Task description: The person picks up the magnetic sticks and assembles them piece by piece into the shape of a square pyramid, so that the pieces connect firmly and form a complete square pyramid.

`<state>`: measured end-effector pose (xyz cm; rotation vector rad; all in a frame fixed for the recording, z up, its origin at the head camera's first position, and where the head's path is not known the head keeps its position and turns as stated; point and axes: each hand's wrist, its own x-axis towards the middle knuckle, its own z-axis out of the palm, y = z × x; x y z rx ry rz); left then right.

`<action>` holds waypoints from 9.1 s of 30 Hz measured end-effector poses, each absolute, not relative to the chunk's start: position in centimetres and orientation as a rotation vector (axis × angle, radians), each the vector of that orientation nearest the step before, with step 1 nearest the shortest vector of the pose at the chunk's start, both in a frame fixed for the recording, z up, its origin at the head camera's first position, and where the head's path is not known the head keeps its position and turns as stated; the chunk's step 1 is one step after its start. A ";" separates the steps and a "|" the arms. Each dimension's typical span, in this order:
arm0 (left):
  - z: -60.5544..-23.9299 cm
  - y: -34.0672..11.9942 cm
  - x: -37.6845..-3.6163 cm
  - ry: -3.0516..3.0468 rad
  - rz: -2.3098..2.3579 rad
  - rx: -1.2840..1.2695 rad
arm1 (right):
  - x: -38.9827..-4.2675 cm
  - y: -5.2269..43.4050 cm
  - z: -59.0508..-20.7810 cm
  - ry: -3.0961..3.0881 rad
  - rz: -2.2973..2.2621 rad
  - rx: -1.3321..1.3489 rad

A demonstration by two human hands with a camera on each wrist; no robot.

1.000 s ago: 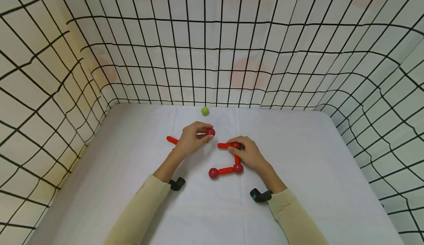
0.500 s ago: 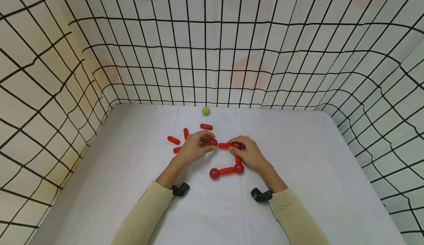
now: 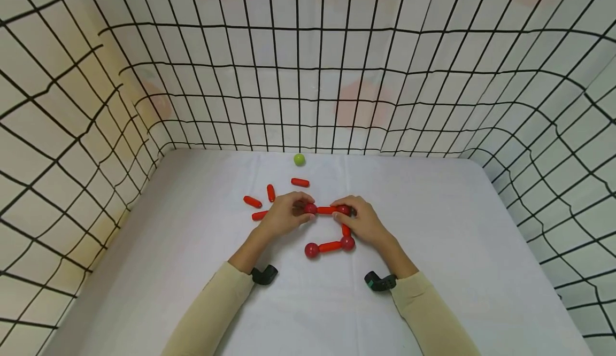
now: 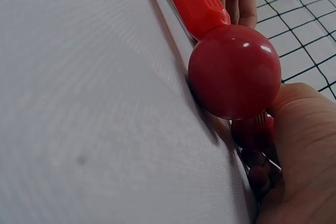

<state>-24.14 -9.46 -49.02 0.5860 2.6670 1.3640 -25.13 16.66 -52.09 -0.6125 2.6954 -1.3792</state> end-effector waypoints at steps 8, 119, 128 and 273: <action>-49.2 -9.4 -24.2 2.683 1.344 0.600 | -25.1 16.8 -52.0 2.701 -1.368 -0.597; -48.6 -10.2 -22.2 2.391 1.351 0.170 | -23.9 16.6 -50.4 2.868 -1.285 -0.680; -48.6 -10.5 -22.1 2.398 1.347 0.160 | -20.4 15.6 -48.6 2.717 -0.923 -1.079; -47.8 -13.1 -22.2 2.590 1.400 0.643 | -22.3 19.1 -51.2 2.602 -1.261 -0.570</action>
